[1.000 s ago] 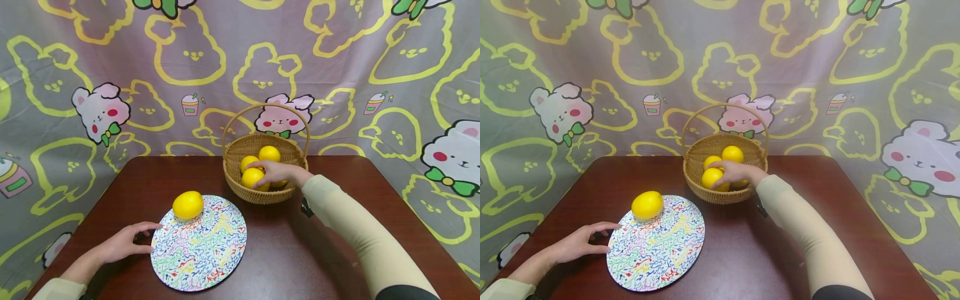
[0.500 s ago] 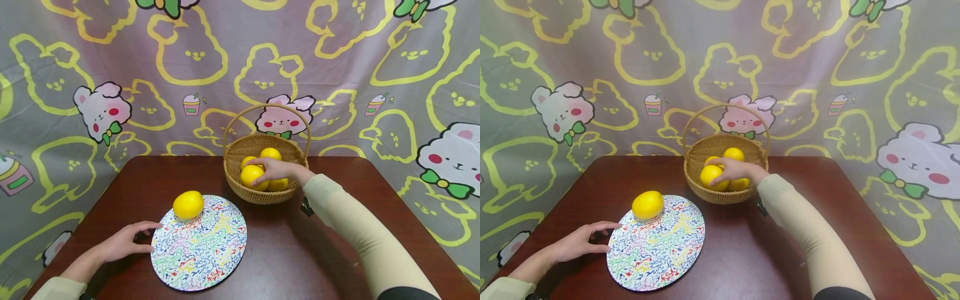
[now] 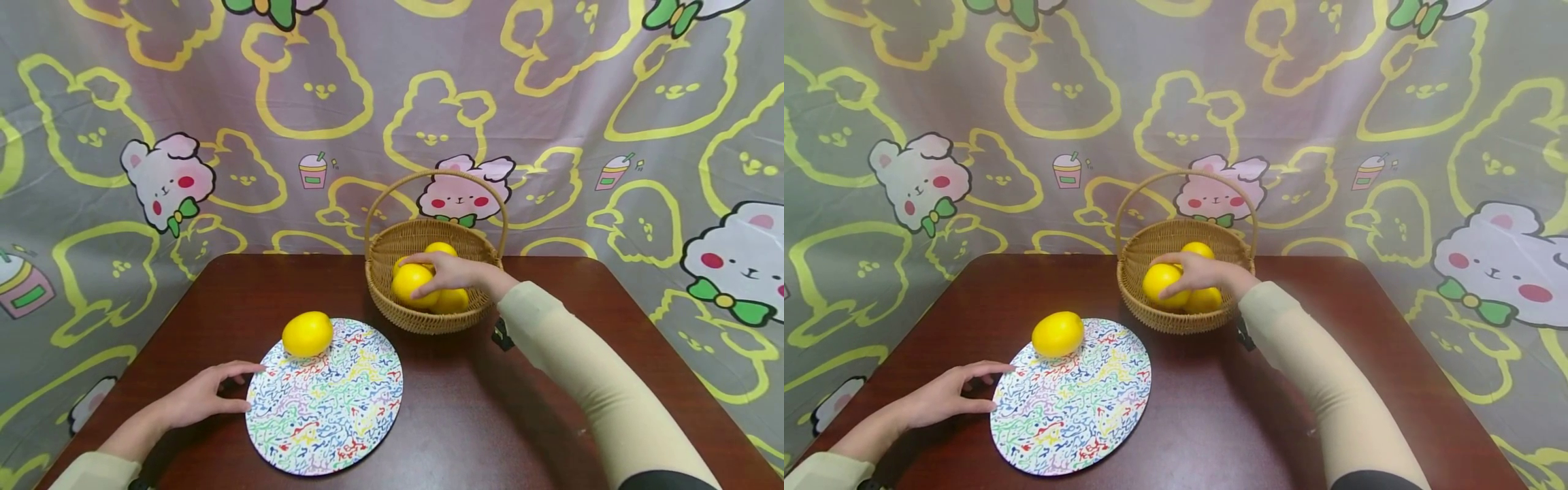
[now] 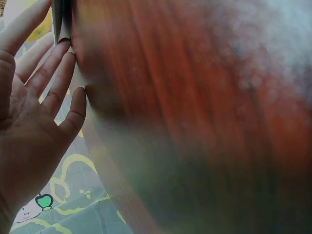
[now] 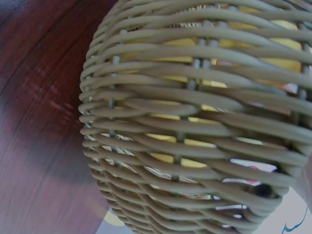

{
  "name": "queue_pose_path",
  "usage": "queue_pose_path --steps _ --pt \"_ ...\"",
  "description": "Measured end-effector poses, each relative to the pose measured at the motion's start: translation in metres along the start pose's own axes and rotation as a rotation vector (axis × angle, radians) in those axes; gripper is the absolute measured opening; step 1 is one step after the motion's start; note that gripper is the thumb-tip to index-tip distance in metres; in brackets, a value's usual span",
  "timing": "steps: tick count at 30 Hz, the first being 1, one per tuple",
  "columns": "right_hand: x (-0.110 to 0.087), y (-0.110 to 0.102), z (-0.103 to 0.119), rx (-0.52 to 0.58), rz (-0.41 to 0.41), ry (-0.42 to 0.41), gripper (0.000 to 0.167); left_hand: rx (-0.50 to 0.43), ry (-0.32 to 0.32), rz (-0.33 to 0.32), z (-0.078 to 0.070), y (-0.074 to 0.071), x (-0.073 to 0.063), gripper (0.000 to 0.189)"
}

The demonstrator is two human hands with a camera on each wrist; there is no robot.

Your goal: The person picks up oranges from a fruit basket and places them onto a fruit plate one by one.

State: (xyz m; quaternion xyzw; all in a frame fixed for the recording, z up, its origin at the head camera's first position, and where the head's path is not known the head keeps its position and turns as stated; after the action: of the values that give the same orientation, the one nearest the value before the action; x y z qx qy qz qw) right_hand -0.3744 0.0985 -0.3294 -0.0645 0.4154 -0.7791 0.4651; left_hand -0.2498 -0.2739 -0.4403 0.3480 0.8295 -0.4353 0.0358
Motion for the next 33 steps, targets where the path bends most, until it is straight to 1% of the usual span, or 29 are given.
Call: queue_pose_path --steps 4,11,16,22,26,33 --pt "-0.002 -0.004 0.002 -0.001 -0.009 -0.013 0.066 -0.005 0.003 0.003 -0.001 0.000 0.000 0.064" --pt "-0.004 -0.009 0.006 -0.045 -0.030 -0.052 0.064 -0.004 0.008 0.003 -0.002 0.000 -0.001 0.065" --pt "-0.008 -0.013 0.006 -0.049 -0.047 -0.043 0.065 -0.004 0.010 0.003 -0.002 0.000 -0.001 0.065" --pt "-0.014 -0.019 0.011 -0.020 -0.072 -0.046 0.066 -0.012 0.008 0.005 -0.003 0.000 -0.001 0.066" --pt "-0.017 -0.022 0.014 -0.028 -0.080 -0.042 0.067 -0.021 -0.005 0.009 -0.002 0.001 0.000 0.067" --pt "-0.021 -0.024 0.020 -0.030 -0.081 -0.065 0.067 -0.025 -0.012 0.008 -0.003 0.001 -0.001 0.067"
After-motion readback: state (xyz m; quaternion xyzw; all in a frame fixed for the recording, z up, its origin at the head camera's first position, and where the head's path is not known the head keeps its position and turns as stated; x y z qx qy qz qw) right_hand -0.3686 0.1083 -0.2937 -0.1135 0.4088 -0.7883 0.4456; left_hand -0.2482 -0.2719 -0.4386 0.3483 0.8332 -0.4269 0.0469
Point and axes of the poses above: each hand's wrist, its own x-axis towards the middle knuckle, its own y-axis out of the palm, z = x × y, the point moved 8 cm from there along x, towards the middle knuckle, and after that the axes turned 15 degrees about z, right-handed, at the moved point
